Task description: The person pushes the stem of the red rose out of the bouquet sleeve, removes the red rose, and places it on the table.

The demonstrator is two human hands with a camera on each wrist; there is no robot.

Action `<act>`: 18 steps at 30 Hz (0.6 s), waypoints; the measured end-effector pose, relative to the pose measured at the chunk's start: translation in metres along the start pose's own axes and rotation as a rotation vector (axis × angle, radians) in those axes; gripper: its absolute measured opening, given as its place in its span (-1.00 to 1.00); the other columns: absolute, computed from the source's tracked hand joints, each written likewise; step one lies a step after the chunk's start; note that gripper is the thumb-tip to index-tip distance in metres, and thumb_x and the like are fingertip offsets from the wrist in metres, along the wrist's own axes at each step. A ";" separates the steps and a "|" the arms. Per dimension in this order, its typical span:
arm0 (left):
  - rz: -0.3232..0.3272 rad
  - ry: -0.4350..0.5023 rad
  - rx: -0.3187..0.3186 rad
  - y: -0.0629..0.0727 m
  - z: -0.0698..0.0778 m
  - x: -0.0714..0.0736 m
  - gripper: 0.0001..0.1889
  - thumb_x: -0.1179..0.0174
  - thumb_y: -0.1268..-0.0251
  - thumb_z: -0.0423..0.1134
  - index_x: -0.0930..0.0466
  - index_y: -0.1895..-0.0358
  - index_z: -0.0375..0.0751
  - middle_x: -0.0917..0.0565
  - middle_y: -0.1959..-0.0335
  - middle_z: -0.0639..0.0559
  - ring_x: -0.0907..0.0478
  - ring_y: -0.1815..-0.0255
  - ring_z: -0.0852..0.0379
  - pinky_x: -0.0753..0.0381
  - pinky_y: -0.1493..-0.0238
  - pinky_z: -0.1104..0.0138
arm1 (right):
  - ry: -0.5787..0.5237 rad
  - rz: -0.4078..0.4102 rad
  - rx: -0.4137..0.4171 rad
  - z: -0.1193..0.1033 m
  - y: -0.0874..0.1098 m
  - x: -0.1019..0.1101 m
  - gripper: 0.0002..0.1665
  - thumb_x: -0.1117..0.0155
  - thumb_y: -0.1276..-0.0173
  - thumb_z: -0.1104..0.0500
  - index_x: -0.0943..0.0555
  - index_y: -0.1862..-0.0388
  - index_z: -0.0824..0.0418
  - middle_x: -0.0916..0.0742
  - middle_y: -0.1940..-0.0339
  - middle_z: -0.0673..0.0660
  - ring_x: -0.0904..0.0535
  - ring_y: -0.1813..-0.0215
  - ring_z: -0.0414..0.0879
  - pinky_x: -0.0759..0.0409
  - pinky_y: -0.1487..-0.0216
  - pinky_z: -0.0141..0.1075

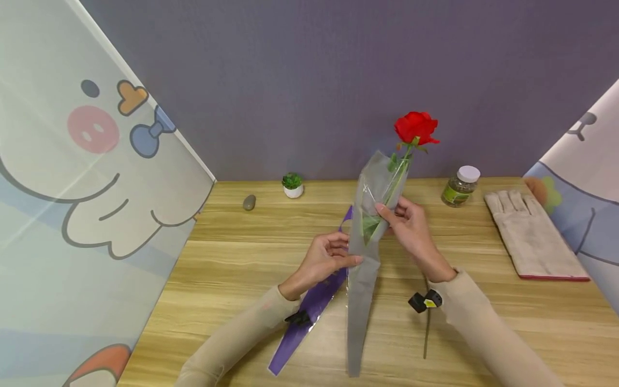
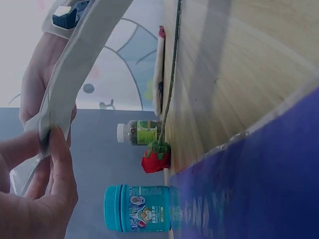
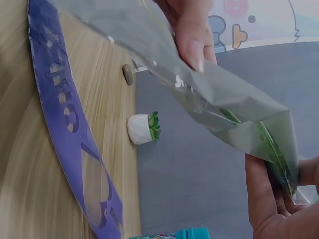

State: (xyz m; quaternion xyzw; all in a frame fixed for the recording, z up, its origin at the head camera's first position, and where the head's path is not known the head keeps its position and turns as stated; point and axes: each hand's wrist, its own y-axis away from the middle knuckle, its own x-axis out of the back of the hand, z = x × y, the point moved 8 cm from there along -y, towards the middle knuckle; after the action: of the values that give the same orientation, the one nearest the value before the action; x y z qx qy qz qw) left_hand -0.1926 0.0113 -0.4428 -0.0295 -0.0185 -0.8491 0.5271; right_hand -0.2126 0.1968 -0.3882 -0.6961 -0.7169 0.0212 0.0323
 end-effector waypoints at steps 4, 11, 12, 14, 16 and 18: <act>-0.033 -0.001 0.003 0.000 -0.001 -0.002 -0.61 -0.50 -0.16 -0.42 -0.70 -0.07 -0.37 -0.77 0.13 -0.32 -0.68 0.39 0.34 -0.68 0.30 0.49 | 0.001 0.004 -0.010 0.000 -0.001 0.004 -0.75 -0.26 -0.58 0.13 -0.58 -0.16 0.12 -0.82 0.20 -0.27 -0.77 0.22 -0.33 -0.76 0.32 -0.38; -0.043 -0.024 0.035 0.002 -0.003 0.002 -0.59 -0.50 -0.16 -0.39 -0.66 -0.09 -0.37 -0.71 0.23 -0.01 -0.66 0.35 0.32 -0.67 0.26 0.50 | -0.044 0.010 0.004 -0.001 -0.001 0.009 -0.80 -0.28 -0.56 0.16 -0.61 -0.11 0.06 -0.83 0.22 -0.23 -0.76 0.21 -0.34 -0.76 0.30 -0.40; -0.041 -0.031 0.040 0.002 -0.004 0.003 -0.58 -0.50 -0.16 -0.39 -0.66 -0.09 -0.38 -0.70 0.22 0.02 -0.65 0.34 0.33 -0.67 0.25 0.51 | -0.054 0.007 0.006 -0.001 -0.001 0.009 -0.80 -0.28 -0.56 0.17 -0.61 -0.11 0.05 -0.83 0.22 -0.23 -0.77 0.21 -0.34 -0.76 0.29 -0.40; -0.043 -0.048 0.046 0.003 -0.004 0.006 -0.57 -0.50 -0.17 -0.38 -0.65 -0.11 -0.38 -0.69 0.19 0.01 -0.64 0.32 0.33 -0.66 0.24 0.51 | -0.061 0.003 0.011 -0.001 -0.001 0.009 -0.81 -0.28 -0.56 0.18 -0.62 -0.10 0.04 -0.83 0.22 -0.22 -0.77 0.20 -0.33 -0.76 0.28 -0.41; -0.047 -0.060 0.046 0.003 -0.004 0.009 -0.56 -0.49 -0.18 -0.39 -0.64 -0.14 -0.38 -0.72 0.15 -0.09 -0.64 0.31 0.32 -0.66 0.25 0.50 | -0.057 -0.002 0.012 -0.001 0.000 0.009 -0.82 -0.28 -0.56 0.18 -0.63 -0.08 0.04 -0.83 0.22 -0.22 -0.78 0.19 -0.33 -0.77 0.27 -0.41; -0.055 -0.074 0.044 0.004 -0.002 0.010 -0.55 -0.48 -0.20 -0.39 -0.63 -0.16 -0.38 -0.71 0.11 -0.17 -0.64 0.31 0.31 -0.65 0.29 0.49 | -0.042 -0.002 0.010 -0.001 0.001 0.009 -0.83 -0.28 -0.56 0.18 -0.63 -0.07 0.06 -0.83 0.22 -0.22 -0.78 0.19 -0.33 -0.77 0.26 -0.41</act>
State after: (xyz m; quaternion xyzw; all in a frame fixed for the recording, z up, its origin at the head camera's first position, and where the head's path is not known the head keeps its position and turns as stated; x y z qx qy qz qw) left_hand -0.1938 0.0002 -0.4443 -0.0487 -0.0574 -0.8610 0.5030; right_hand -0.2122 0.2055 -0.3869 -0.6946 -0.7180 0.0393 0.0209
